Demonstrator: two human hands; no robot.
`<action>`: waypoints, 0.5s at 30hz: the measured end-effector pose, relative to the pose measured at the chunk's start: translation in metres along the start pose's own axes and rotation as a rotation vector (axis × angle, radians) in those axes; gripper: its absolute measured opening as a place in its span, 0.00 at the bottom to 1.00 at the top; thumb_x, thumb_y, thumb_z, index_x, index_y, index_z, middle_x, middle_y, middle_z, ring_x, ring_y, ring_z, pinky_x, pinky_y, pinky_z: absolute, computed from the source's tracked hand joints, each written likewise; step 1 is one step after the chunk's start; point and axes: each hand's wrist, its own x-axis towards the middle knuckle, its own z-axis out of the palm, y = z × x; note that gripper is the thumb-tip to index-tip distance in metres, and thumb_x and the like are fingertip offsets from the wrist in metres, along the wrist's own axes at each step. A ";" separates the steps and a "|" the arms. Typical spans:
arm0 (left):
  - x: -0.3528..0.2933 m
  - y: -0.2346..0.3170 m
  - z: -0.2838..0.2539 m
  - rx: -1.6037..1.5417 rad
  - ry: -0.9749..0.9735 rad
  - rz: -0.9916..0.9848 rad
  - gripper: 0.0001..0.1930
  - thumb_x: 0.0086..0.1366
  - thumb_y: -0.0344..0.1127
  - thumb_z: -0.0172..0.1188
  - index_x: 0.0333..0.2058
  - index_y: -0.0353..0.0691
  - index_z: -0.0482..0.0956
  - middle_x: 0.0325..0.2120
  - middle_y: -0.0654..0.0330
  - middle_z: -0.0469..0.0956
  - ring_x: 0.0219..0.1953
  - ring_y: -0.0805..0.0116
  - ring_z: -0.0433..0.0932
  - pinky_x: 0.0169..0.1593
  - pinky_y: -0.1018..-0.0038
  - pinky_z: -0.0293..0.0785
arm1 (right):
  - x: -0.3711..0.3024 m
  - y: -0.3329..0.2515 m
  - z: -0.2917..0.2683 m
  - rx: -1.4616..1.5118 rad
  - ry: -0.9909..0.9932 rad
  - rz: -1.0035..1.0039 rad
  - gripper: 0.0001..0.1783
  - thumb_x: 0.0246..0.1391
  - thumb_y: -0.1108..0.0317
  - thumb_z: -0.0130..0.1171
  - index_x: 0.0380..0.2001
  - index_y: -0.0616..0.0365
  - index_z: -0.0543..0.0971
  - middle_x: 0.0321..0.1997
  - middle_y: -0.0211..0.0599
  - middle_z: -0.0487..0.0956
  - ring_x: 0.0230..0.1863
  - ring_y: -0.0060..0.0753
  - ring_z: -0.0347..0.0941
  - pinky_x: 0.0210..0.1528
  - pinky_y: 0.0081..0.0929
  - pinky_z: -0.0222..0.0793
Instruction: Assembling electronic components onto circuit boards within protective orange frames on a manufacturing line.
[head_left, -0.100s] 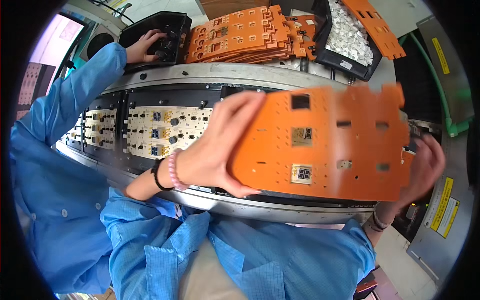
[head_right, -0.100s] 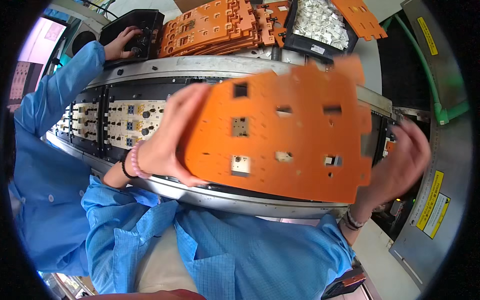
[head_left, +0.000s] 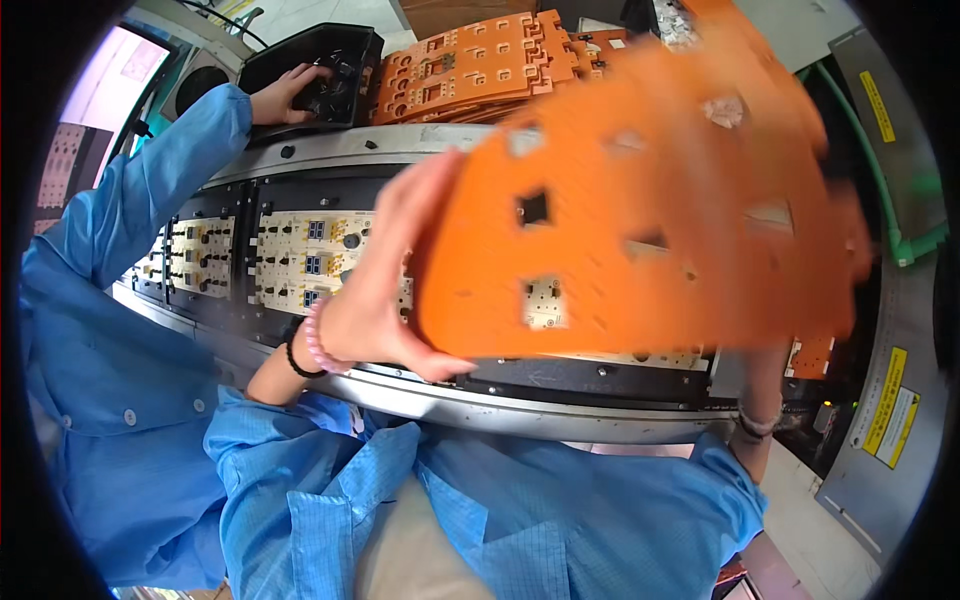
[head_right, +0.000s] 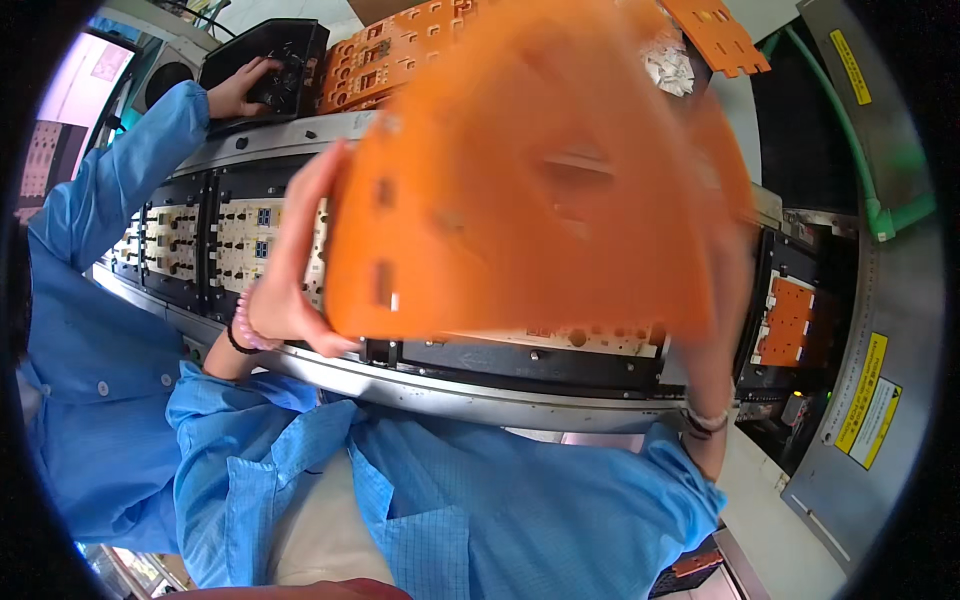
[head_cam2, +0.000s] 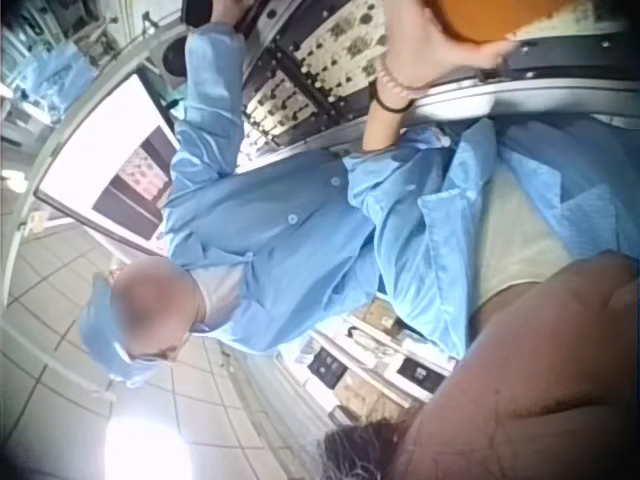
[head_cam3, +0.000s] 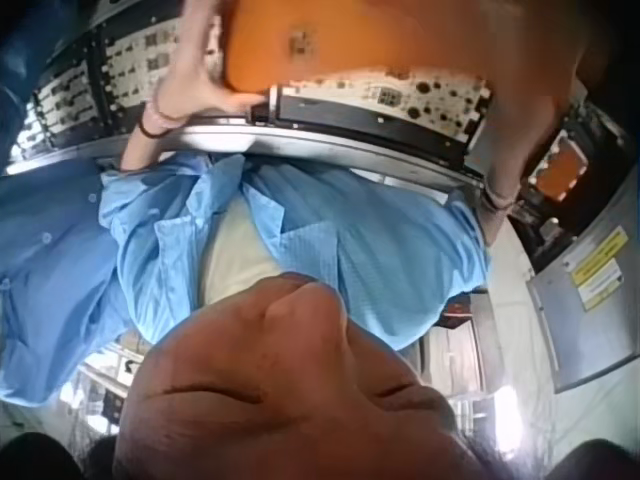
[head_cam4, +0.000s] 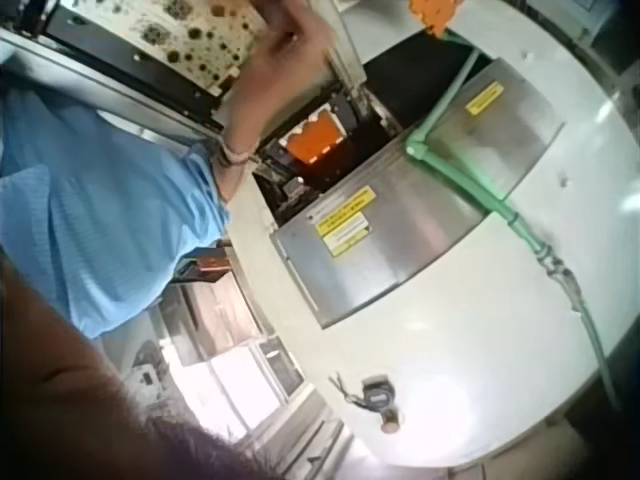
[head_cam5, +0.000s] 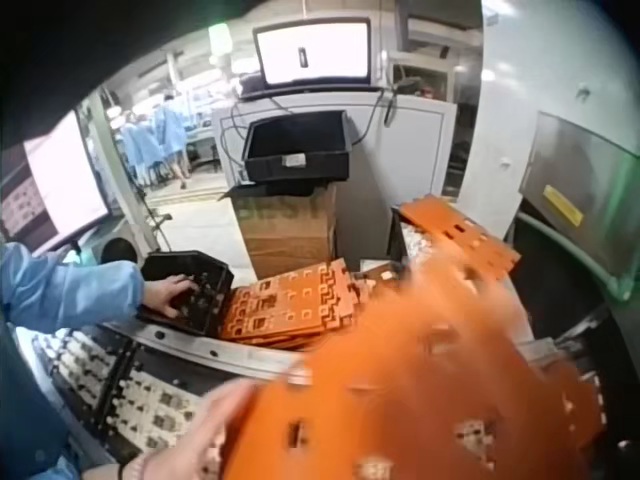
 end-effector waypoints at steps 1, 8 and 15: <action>-0.001 -0.009 -0.008 -0.053 0.041 -0.016 0.74 0.37 0.68 0.78 0.74 0.30 0.47 0.71 0.41 0.52 0.73 0.45 0.54 0.73 0.53 0.50 | 0.015 -0.034 0.009 -0.069 -0.151 -0.092 0.15 0.60 0.70 0.63 0.50 0.59 0.79 0.50 0.40 0.81 0.54 0.37 0.76 0.54 0.35 0.71; -0.036 -0.006 -0.017 -0.276 0.276 -0.292 0.73 0.41 0.71 0.75 0.74 0.30 0.45 0.73 0.45 0.51 0.75 0.52 0.52 0.75 0.58 0.46 | 0.061 -0.057 0.096 -0.240 -0.483 -0.428 0.10 0.50 0.70 0.68 0.37 0.57 0.81 0.40 0.40 0.80 0.43 0.48 0.76 0.48 0.40 0.70; -0.056 -0.017 -0.020 -0.196 0.183 -0.194 0.72 0.41 0.67 0.76 0.74 0.32 0.46 0.72 0.44 0.52 0.75 0.49 0.52 0.75 0.56 0.47 | 0.070 -0.061 0.105 -0.237 -0.586 -0.278 0.06 0.53 0.71 0.64 0.33 0.56 0.77 0.36 0.36 0.79 0.42 0.44 0.76 0.48 0.39 0.68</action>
